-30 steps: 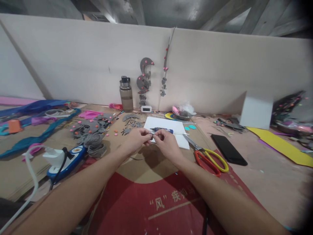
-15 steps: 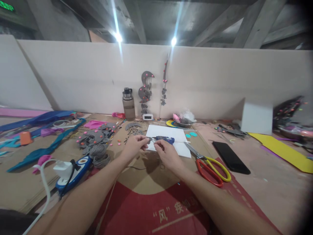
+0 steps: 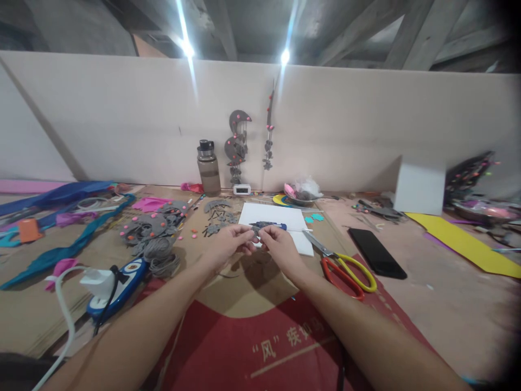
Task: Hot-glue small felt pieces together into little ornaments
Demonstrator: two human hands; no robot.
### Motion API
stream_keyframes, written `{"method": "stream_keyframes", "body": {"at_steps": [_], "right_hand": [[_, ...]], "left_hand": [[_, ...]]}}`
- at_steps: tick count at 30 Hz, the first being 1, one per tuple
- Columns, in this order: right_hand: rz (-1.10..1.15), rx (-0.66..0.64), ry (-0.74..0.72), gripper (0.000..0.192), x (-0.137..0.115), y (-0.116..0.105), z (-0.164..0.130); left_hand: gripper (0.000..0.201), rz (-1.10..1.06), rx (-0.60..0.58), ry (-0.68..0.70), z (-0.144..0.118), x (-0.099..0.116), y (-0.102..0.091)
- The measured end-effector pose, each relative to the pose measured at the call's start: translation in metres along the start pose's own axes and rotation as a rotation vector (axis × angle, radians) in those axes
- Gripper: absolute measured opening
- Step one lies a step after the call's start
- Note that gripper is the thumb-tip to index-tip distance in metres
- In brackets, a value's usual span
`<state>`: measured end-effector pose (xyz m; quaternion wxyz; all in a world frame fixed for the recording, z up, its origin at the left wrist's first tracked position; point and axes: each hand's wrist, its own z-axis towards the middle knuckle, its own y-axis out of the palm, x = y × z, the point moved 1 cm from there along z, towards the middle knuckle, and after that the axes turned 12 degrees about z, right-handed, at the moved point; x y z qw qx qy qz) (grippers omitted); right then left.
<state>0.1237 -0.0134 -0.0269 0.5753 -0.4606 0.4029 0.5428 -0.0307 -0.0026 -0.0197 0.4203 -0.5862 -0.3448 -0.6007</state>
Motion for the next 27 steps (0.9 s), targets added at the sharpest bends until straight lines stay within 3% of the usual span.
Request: {"method": "stream_keyframes", "body": {"at_steps": [5,10,19,21,25,27], "right_hand": [[0.074,-0.026,0.018,0.022,0.001,0.003,0.0],[0.054,-0.047,0.032,0.02,-0.002,0.005,-0.004],[-0.117,-0.127,-0.139,0.018,-0.012,0.012,-0.013],[-0.211,-0.182,-0.276,0.017,-0.019,0.014,-0.018],[-0.525,-0.289,-0.604,0.019,-0.031,0.017,-0.03],[-0.619,-0.305,-0.674,0.02,-0.033,0.018,-0.033]], "left_hand": [[0.024,0.132,0.089,0.011,-0.002,0.006,0.001],[0.021,0.21,0.262,0.039,-0.001,0.007,-0.003],[0.023,0.427,0.463,0.148,0.0,0.005,-0.016],[0.022,0.332,0.448,0.165,0.001,0.003,-0.016],[0.02,-0.091,0.331,0.136,0.006,-0.001,-0.013],[0.021,-0.24,0.302,0.101,0.006,-0.001,-0.011]]}}
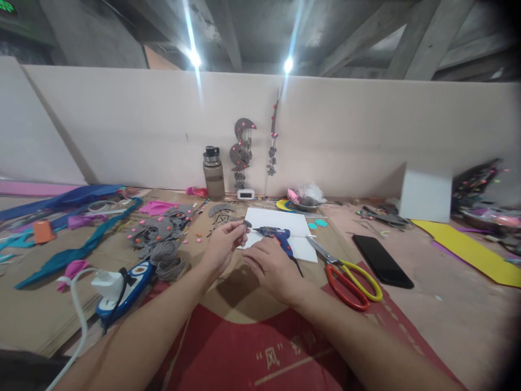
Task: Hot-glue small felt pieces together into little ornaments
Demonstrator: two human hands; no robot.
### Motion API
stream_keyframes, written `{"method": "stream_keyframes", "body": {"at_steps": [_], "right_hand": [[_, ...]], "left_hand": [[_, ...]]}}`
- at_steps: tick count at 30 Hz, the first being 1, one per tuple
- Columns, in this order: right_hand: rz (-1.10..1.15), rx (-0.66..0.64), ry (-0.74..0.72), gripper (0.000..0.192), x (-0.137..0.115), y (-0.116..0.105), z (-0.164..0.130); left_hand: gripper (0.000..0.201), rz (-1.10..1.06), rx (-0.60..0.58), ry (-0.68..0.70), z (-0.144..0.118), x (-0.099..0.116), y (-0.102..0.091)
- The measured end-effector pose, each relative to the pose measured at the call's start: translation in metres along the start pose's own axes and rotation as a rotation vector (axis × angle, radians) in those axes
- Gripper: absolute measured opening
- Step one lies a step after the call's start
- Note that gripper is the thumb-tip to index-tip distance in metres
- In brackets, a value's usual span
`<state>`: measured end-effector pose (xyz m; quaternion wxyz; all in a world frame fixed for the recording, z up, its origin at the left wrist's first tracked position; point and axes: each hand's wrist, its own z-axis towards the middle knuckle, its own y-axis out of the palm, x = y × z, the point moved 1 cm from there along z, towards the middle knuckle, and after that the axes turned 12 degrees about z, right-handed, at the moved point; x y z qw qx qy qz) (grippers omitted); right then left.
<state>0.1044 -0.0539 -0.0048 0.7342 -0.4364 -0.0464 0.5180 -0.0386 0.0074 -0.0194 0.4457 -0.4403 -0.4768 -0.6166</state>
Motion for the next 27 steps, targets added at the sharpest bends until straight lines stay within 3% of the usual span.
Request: {"method": "stream_keyframes", "body": {"at_steps": [4,9,11,13,16,18,19,23,27], "right_hand": [[-0.032,-0.056,-0.027,0.02,0.0,0.005,-0.002],[-0.154,-0.21,-0.038,0.016,0.004,0.01,-0.001],[-0.109,-0.174,0.066,0.02,0.01,0.003,0.003],[-0.076,-0.047,0.234,0.025,0.02,-0.01,0.005],[-0.211,0.136,0.506,0.023,0.041,-0.029,0.003],[-0.335,0.108,0.683,0.031,0.059,-0.034,-0.003],[-0.341,0.035,0.745,0.033,0.067,-0.033,-0.006],[-0.218,-0.084,0.875,0.019,0.089,-0.024,-0.013],[-0.01,0.053,0.899,0.021,0.088,-0.023,-0.006]], "left_hand": [[0.024,-0.106,-0.008,-0.092,-0.005,0.006,0.006],[0.02,-0.206,0.004,-0.105,-0.004,0.013,0.005],[0.019,-0.261,0.023,-0.098,-0.001,0.016,0.001],[0.02,-0.287,0.052,-0.081,0.003,0.017,-0.004],[0.023,-0.253,0.094,-0.05,0.006,0.018,-0.009],[0.026,-0.216,0.099,-0.044,0.007,0.018,-0.011],[0.027,-0.196,0.098,-0.045,0.007,0.018,-0.011],[0.031,-0.111,0.098,-0.053,0.006,0.016,-0.01],[0.032,-0.093,0.1,-0.055,0.007,0.013,-0.012]]}}
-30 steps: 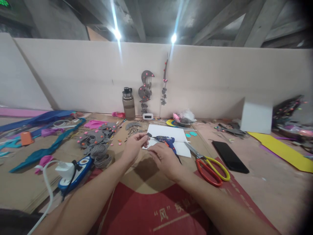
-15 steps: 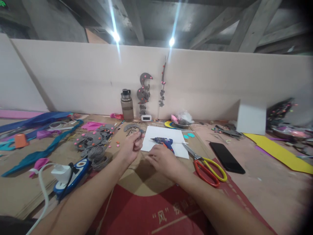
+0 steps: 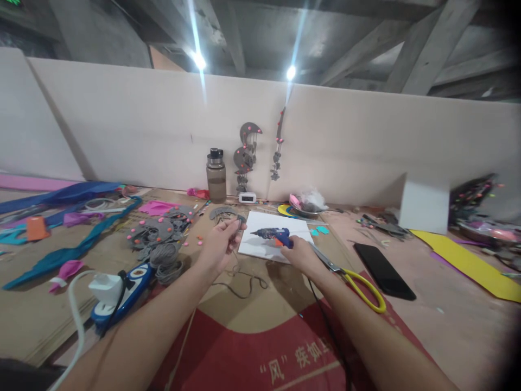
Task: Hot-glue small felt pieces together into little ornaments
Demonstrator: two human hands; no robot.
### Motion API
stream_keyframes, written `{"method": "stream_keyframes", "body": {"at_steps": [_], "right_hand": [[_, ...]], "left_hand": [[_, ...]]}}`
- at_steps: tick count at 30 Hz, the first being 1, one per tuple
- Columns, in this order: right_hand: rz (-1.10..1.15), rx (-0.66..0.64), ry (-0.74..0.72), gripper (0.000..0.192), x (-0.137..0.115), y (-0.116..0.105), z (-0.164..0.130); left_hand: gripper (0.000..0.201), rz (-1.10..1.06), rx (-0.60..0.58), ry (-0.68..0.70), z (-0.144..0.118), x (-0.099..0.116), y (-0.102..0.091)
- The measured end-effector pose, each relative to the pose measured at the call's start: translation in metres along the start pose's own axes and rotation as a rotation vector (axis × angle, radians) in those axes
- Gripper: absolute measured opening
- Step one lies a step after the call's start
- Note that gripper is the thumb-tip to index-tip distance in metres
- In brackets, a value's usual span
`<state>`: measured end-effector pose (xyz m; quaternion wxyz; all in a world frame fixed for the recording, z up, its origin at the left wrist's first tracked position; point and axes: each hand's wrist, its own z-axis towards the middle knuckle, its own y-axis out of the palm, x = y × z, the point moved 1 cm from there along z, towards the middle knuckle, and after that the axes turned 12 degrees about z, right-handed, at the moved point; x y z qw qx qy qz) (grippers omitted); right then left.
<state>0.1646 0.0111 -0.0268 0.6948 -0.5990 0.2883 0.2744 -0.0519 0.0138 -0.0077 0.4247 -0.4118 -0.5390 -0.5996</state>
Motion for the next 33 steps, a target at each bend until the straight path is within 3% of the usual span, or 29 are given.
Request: {"method": "stream_keyframes", "body": {"at_steps": [5,11,16,33], "right_hand": [[0.342,0.105,-0.07,0.03,-0.025,-0.002,-0.013],[0.713,-0.031,-0.29,0.033,-0.045,0.003,-0.032],[0.585,-0.106,-0.338,0.018,-0.047,0.005,-0.04],[0.322,-0.051,-0.386,0.026,-0.051,0.009,-0.046]], "left_hand": [[0.027,-0.026,0.03,-0.032,0.005,-0.002,-0.005],[0.023,-0.003,0.08,-0.058,0.008,-0.006,-0.009],[0.024,0.025,0.094,-0.065,0.006,-0.006,-0.007],[0.026,0.05,0.049,-0.035,-0.001,0.0,0.0]]}}
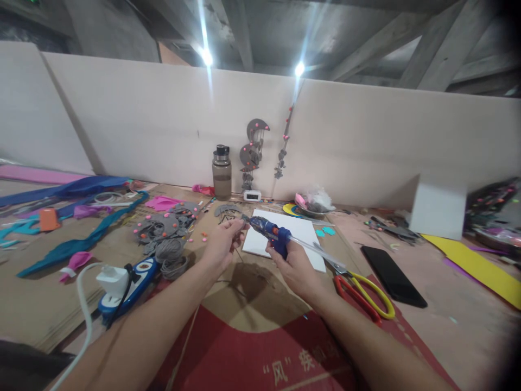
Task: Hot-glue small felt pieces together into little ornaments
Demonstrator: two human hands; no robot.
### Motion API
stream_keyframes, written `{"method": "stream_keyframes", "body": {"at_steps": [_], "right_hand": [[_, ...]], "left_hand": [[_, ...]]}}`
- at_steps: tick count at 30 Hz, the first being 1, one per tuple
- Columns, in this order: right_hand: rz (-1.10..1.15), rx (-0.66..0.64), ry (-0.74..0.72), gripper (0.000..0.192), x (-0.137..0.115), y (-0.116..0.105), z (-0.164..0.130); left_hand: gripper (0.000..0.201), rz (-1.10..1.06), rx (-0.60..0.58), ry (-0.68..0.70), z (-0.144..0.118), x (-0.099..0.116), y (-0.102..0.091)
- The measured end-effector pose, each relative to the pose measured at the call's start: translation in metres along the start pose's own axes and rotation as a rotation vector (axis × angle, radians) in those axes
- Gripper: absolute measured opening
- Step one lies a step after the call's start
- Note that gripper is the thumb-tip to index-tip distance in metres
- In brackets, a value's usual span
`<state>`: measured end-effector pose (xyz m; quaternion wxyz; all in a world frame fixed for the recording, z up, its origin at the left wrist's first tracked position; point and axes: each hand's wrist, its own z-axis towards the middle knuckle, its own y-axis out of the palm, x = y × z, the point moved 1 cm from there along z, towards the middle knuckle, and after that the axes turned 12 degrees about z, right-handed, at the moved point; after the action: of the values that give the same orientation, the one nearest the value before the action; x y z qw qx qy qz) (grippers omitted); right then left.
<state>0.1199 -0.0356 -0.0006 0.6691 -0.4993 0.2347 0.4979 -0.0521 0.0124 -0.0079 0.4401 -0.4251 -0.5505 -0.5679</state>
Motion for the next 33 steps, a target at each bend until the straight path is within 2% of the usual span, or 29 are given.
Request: {"method": "stream_keyframes", "body": {"at_steps": [25,29,33], "right_hand": [[-0.027,0.007,-0.044,0.028,0.0035,0.0021,0.0002],[-0.019,0.008,-0.055,0.025,0.0036,0.0019,0.0002],[0.001,0.015,-0.067,0.022,0.0048,0.0021,-0.0003]], "left_hand": [[0.029,0.036,0.039,0.046,-0.0009,-0.001,-0.0002],[0.029,0.053,0.013,0.051,-0.0011,-0.002,-0.0002],[0.031,0.055,0.035,0.058,-0.0017,-0.0006,-0.0001]]}}
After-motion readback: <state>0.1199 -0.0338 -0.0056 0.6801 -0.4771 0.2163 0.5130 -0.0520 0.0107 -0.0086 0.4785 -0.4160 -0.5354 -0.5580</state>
